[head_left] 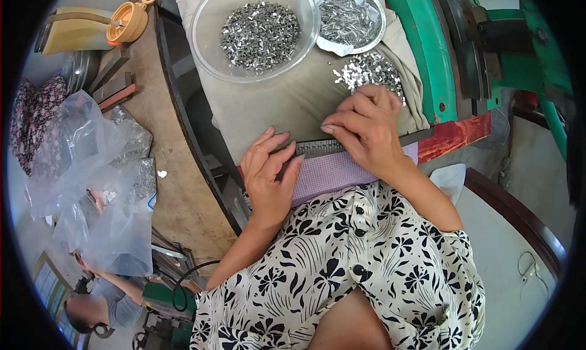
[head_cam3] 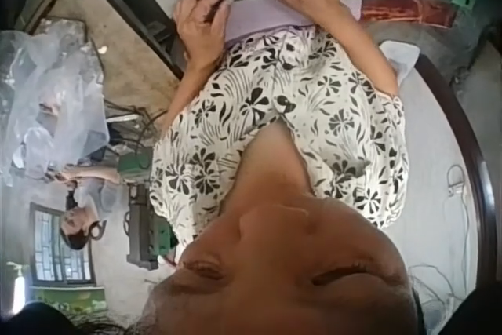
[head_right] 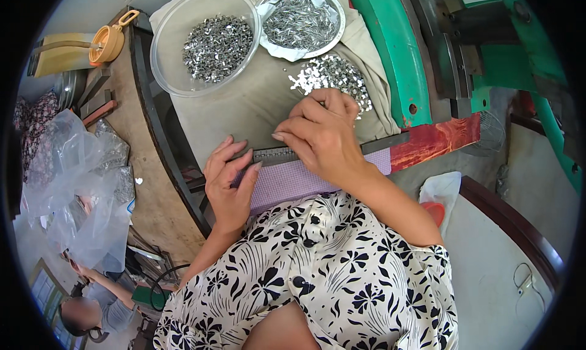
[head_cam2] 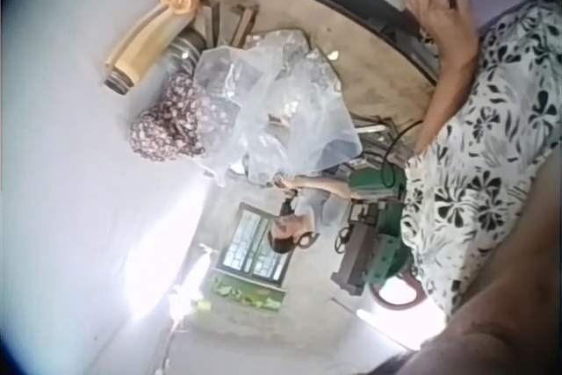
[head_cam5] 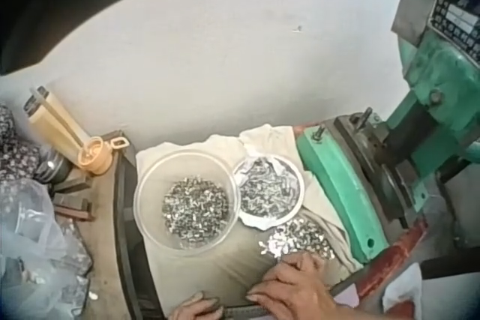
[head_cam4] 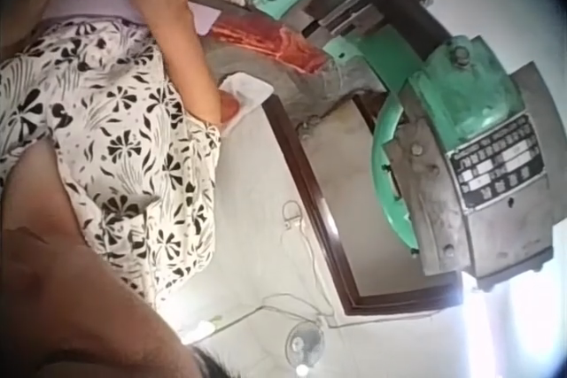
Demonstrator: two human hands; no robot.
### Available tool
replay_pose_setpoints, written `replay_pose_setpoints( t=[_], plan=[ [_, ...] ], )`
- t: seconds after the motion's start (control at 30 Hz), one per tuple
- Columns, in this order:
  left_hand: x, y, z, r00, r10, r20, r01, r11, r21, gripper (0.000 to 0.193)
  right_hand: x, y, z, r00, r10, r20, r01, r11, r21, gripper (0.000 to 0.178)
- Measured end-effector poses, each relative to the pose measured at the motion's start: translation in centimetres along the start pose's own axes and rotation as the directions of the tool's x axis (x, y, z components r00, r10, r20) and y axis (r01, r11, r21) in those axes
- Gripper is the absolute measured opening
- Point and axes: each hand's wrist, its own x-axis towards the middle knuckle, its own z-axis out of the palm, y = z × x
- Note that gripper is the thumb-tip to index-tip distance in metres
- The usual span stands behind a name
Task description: Assembling small metal parts by placing them onto a strip and then using a manual press machine.
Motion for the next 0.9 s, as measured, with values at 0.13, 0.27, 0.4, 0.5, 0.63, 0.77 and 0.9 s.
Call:
replay_pose_setpoints(
  t=[0.13, 0.27, 0.4, 0.5, 0.63, 0.77, 0.9],
  plan=[
    [0.1, 0.1, 0.6, 0.998, 0.005, -0.067, -0.005, 1.0, -0.011, 0.02, 0.2, -1.1, 0.9, 0.986, 0.119, 0.113, -0.134, 0.981, 0.139, 0.009],
    [0.2, -0.1, 0.7, 0.998, 0.003, -0.068, -0.004, 1.0, -0.022, 0.02, 0.4, -1.4, 1.4, 0.965, 0.16, 0.208, -0.194, 0.969, 0.155, 0.012],
    [0.2, -0.1, 0.7, 0.997, 0.002, -0.075, -0.005, 0.999, -0.031, 0.019, 0.5, -1.4, 1.4, 0.959, 0.17, 0.227, -0.205, 0.969, 0.138, 0.014],
    [0.1, -0.3, 0.8, 0.997, 0.003, -0.078, -0.006, 0.999, -0.037, 0.019, 0.5, -1.7, 1.5, 0.959, 0.182, 0.216, -0.212, 0.969, 0.124, 0.015],
    [0.0, -0.4, 0.9, 0.997, 0.002, -0.08, -0.006, 0.999, -0.048, 0.018, 0.5, -1.8, 1.7, 0.966, 0.176, 0.189, -0.196, 0.976, 0.091, 0.016],
    [0.0, -0.3, 0.5, 0.999, 0.013, -0.037, -0.014, 0.999, -0.036, 0.023, 0.6, -1.9, 1.7, 0.962, 0.189, 0.198, -0.209, 0.974, 0.084, 0.018],
    [0.0, -0.4, 0.7, 0.998, -0.001, -0.057, -0.001, 0.999, -0.037, 0.019, 0.7, -1.9, 1.6, 0.954, 0.201, 0.224, -0.225, 0.971, 0.085, 0.018]
  ],
)
